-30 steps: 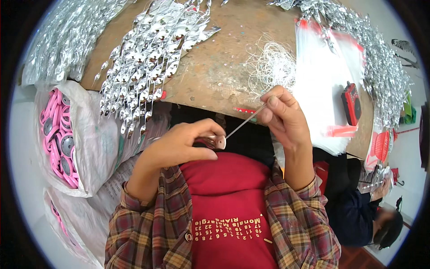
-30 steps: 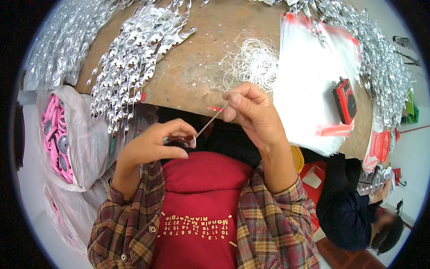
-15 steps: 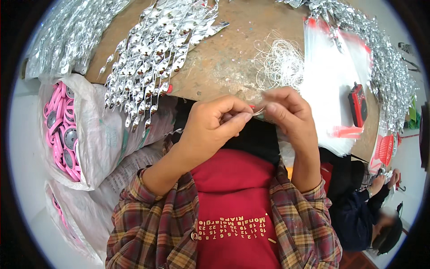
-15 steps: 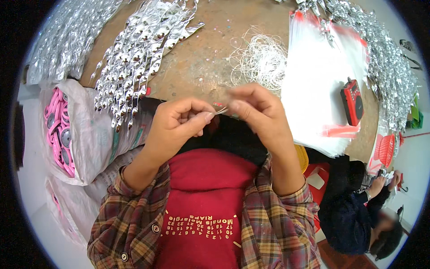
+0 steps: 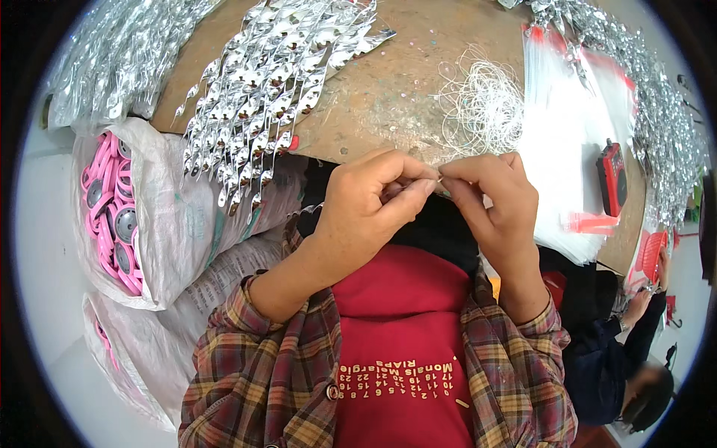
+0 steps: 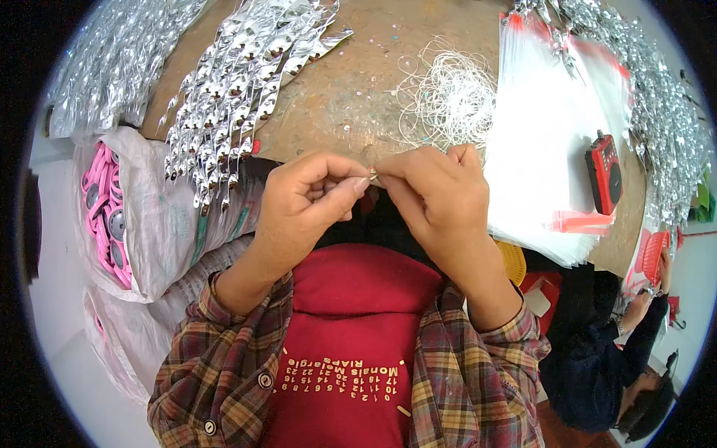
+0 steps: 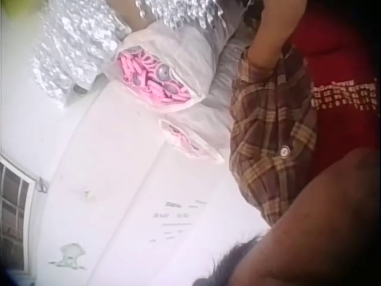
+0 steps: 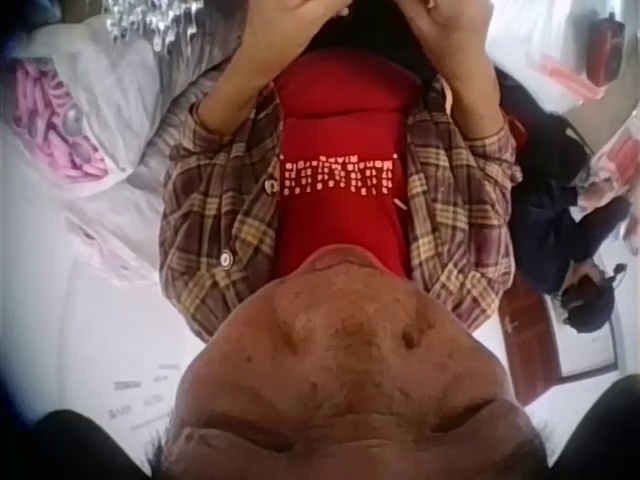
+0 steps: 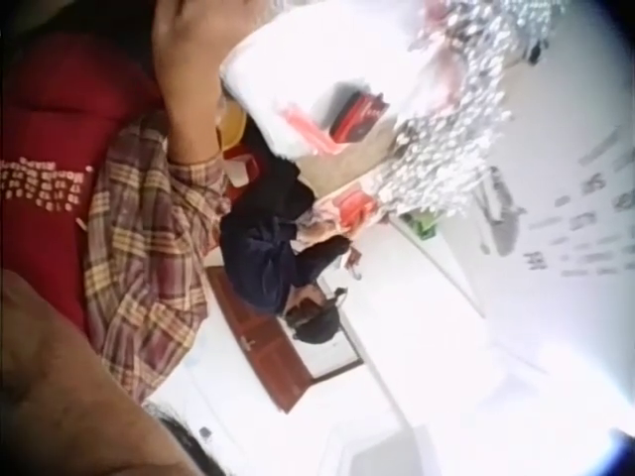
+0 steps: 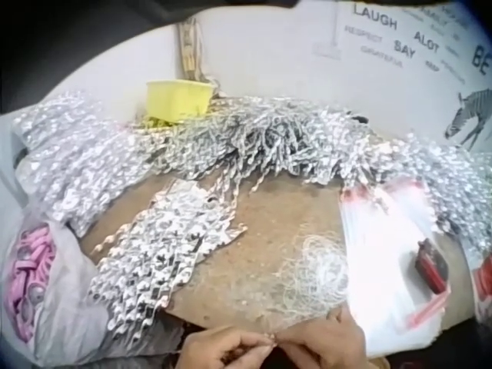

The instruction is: Manually assembling decorative items by threading metal rings through small plastic or metal strips.

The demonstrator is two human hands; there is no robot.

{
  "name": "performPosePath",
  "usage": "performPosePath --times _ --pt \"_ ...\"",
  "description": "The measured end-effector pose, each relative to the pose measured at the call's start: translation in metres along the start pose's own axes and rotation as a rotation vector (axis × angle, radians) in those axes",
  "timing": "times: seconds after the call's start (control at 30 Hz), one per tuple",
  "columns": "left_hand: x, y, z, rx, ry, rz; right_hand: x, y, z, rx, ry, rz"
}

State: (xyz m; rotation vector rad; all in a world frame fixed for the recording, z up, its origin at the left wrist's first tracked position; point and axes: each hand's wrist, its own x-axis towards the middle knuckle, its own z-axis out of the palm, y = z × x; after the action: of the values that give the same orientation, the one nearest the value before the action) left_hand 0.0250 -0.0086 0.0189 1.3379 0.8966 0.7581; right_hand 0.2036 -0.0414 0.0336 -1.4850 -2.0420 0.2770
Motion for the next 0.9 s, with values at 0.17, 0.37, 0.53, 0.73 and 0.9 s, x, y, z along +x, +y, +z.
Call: performPosePath --times 0.17,0.37,0.53,0.73,0.9 --pt "0.000 -0.008 -0.005 -0.153 -0.035 -0.028 -0.002 -0.005 0.012 0.917 0.098 0.506" --pt "0.002 -0.008 -0.004 -0.375 -0.005 -0.063 -0.001 0.000 0.017 1.289 0.017 0.561" --pt "0.001 -0.011 -0.004 -0.442 -0.003 -0.078 -0.002 0.002 0.019 1.185 0.014 0.559" --pt "0.002 -0.012 -0.004 -0.430 0.004 -0.100 -0.003 0.004 0.018 1.177 -0.004 0.517" --pt "0.002 -0.015 -0.002 -0.497 -0.015 -0.105 -0.005 0.003 0.020 1.166 0.024 0.514"
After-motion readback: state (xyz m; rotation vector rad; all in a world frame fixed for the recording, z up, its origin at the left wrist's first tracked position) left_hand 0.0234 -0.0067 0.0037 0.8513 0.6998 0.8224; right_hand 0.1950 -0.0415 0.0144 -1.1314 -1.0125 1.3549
